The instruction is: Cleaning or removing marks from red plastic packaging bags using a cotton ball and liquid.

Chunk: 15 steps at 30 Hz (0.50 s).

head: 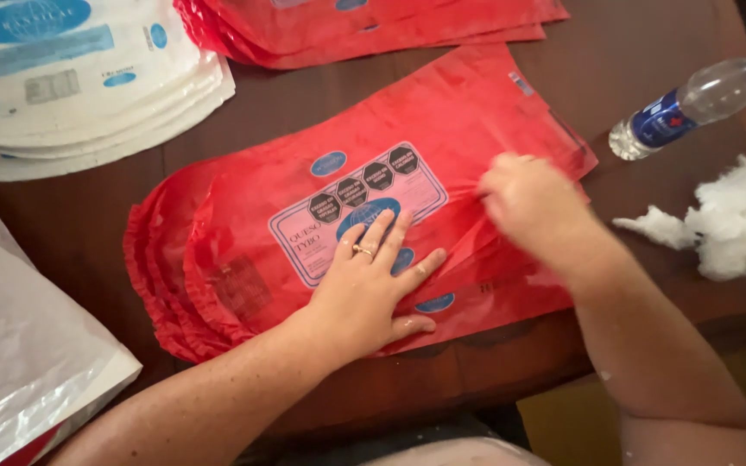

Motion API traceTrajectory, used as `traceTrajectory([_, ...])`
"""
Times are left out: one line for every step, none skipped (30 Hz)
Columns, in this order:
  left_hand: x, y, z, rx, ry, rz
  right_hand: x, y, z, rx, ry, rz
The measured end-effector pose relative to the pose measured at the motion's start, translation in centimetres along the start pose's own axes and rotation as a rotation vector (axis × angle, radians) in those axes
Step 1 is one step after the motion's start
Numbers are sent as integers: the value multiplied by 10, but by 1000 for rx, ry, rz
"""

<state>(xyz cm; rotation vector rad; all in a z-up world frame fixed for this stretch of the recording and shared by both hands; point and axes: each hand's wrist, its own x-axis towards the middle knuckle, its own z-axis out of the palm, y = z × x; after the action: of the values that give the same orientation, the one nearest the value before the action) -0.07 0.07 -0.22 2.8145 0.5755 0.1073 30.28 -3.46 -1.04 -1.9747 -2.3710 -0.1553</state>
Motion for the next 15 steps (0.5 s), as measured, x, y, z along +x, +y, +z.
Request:
traceTrajectory([-1,0,1,-4,4,2,-4,11,-8,-41,-10,97])
traceTrajectory([-1,1,3,-8,8,4,-8,23,-15,-82,-20,194])
traceTrajectory([-1,-1,5,-10,8,7,-6,11,-41,-84,-21,197])
traceTrajectory([-1,-2,8,44,109,28,-3,0,-67,93,29,326])
traceTrajectory([-2,-2,11,95,209,49,-1,-12,-93,273,78,455])
traceTrajectory([-2,-1,12,91,207,51,-7,-12,-94,272,75,458])
traceTrajectory([-2,-1,12,95,214,52,-9,-11,-95,288,230,358])
traceTrajectory([-2,-1,11,99,220,54,-11,-11,-97,301,384,254])
traceTrajectory([-2,-1,11,102,222,52,-8,-14,-97,302,387,252])
traceTrajectory([-1,-1,11,108,213,47,-6,-18,-97,371,362,180])
traceTrajectory([-2,0,11,112,203,42,-3,-22,-96,439,334,109])
traceTrajectory([-1,0,11,113,202,41,1,-30,-94,441,334,108])
traceTrajectory([-1,0,11,118,200,38,5,-39,-91,508,262,27])
traceTrajectory([-1,0,10,123,197,35,8,-47,-88,575,190,-54])
traceTrajectory([-1,0,10,123,194,37,9,-38,-69,577,189,-51])
